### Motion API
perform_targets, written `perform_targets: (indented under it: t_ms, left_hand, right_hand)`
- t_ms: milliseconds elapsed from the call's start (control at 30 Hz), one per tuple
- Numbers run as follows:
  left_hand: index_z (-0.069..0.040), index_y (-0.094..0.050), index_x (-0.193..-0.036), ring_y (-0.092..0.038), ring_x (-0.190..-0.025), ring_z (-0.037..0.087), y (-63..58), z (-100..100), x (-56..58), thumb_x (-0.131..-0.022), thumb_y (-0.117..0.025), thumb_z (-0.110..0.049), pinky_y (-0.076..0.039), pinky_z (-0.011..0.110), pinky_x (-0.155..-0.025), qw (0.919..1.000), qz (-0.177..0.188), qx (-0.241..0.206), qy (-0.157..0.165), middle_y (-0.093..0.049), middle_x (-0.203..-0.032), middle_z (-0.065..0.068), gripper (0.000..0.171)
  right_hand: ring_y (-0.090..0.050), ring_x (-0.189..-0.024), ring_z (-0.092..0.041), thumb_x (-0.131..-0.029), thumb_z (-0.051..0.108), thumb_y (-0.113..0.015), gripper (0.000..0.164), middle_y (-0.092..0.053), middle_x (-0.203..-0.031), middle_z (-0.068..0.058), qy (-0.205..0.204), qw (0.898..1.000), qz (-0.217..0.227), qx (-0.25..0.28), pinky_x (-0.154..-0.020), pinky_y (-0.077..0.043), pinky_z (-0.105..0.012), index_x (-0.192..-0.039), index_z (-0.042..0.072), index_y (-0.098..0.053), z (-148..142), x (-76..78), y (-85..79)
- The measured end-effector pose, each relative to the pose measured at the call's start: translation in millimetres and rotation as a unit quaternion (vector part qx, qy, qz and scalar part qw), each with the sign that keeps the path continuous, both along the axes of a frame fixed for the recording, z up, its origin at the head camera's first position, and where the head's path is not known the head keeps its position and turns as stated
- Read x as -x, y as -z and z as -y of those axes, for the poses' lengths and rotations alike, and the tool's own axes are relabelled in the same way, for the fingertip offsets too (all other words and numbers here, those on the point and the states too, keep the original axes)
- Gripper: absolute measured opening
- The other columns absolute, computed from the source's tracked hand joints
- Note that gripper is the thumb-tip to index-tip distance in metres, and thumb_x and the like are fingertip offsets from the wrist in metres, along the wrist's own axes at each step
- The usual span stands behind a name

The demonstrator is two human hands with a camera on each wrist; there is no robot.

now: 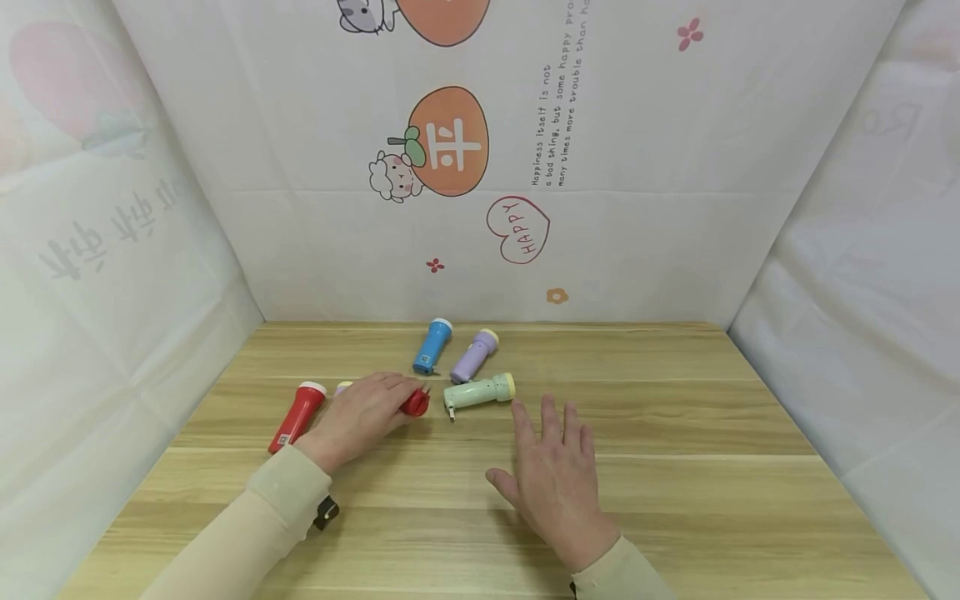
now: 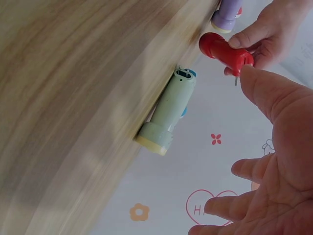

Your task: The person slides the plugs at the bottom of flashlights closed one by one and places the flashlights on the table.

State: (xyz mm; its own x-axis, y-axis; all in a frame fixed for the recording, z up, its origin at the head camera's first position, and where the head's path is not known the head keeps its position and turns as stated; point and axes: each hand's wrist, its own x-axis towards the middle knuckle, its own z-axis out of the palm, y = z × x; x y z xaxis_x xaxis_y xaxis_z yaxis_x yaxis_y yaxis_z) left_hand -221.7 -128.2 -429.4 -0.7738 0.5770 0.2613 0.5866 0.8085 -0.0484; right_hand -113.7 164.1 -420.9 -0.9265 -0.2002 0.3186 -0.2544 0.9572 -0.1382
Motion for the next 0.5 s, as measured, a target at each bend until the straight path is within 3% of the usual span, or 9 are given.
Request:
perform_targets:
  t_ms: [300, 500]
  left_hand:
    - [-0.018, -0.065, -0.134, -0.064, -0.125, 0.023, -10.0, -8, -9.9, -0.100, -0.072, -0.033, -0.051, 0.040, -0.109, 0.9978, 0.038, -0.054, -0.011, -0.071, -0.132, 0.001, 0.038]
    - [-0.015, -0.065, -0.134, -0.066, -0.122, 0.024, -13.0, -13, -15.8, -0.101, -0.070, -0.036, -0.054, 0.041, -0.106, 0.9975, 0.027, -0.064, -0.011, -0.071, -0.132, 0.003, 0.040]
  right_hand:
    - [-0.037, -0.141, -0.063, -0.084, 0.058, -0.080, 0.095, -0.040, -0.156, -0.036, 0.001, 1.000, 0.001, 0.002, -0.110, -0.035, -0.076, -0.157, 0.009, -0.044, 1, -0.7, -1.7]
    - [-0.038, -0.141, -0.062, -0.085, 0.058, -0.080, 0.094, -0.042, -0.155, -0.035, -0.001, 1.000, -0.007, 0.005, -0.109, -0.036, -0.075, -0.157, 0.010, -0.044, 1, -1.2, -4.0]
